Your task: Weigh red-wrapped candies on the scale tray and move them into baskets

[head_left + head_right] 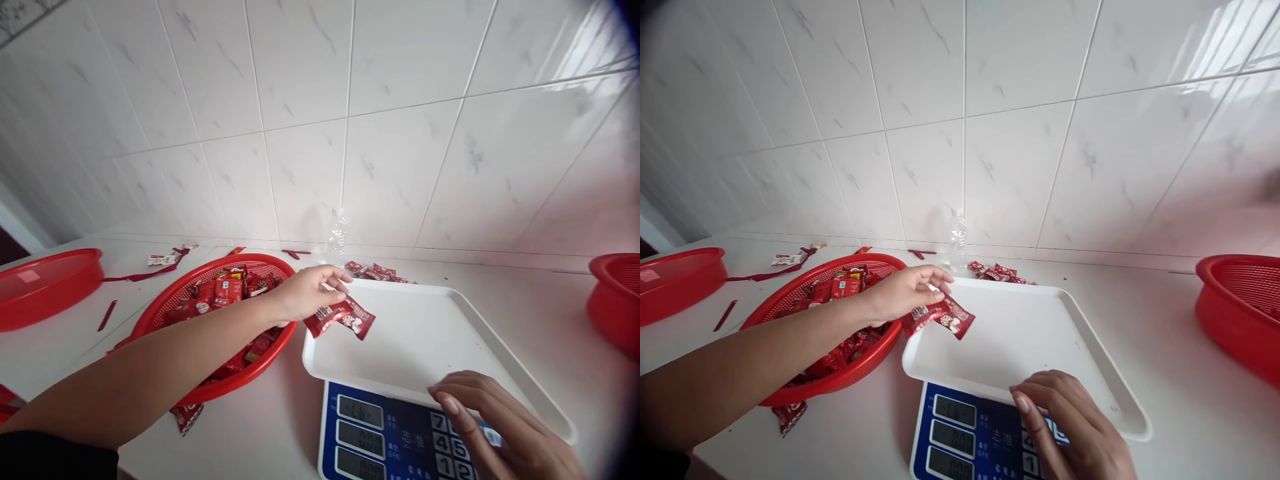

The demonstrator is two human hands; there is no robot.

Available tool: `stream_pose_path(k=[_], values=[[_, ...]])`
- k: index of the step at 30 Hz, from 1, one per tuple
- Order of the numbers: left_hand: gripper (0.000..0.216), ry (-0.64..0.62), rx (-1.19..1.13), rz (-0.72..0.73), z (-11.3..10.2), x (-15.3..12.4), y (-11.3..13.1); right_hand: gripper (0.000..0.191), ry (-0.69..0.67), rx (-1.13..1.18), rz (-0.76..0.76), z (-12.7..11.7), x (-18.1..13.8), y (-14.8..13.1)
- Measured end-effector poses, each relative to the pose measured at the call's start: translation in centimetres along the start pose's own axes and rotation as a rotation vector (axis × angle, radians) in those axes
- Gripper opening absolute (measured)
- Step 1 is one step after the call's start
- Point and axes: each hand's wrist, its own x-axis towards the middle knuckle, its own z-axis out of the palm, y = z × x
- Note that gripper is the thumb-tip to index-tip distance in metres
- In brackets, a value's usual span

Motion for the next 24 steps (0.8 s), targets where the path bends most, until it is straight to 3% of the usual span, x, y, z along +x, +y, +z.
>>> stream_pose_path(k=[3,7,11,14,19,24], values=[[0.030,-0.063,0.148,0.028,2.7,0.7,0.3,0.017,0.006,-0.011,-0.013,-0.4,0.9,-1.1],[0.035,-0.094,0.416,0.131,4.5,1.0,-0.2,0.019,0.008,-0.027,0.009,-0.7,1.6,-1.9],[0.067,-0.297,0.577,0.107,6.2,0.4,-1.2,0.020,-0.007,-0.166,0.001,-0.4,1.2,-1.0],[0.077,-0.391,0.631,0.150,7.7,0.3,-1.5,0.032,-0.047,-0.344,-0.031,0.2,0.4,0.5],[0.070,-0.448,0.686,0.281,9.6,1.6,-1.3,0.054,-0.095,-0.575,-0.079,1.4,-1.5,3.4],[0.063,-0.500,0.716,0.294,9.2,2.2,-0.9,0.054,-0.168,-0.617,-0.137,1.7,-2.6,5.3]])
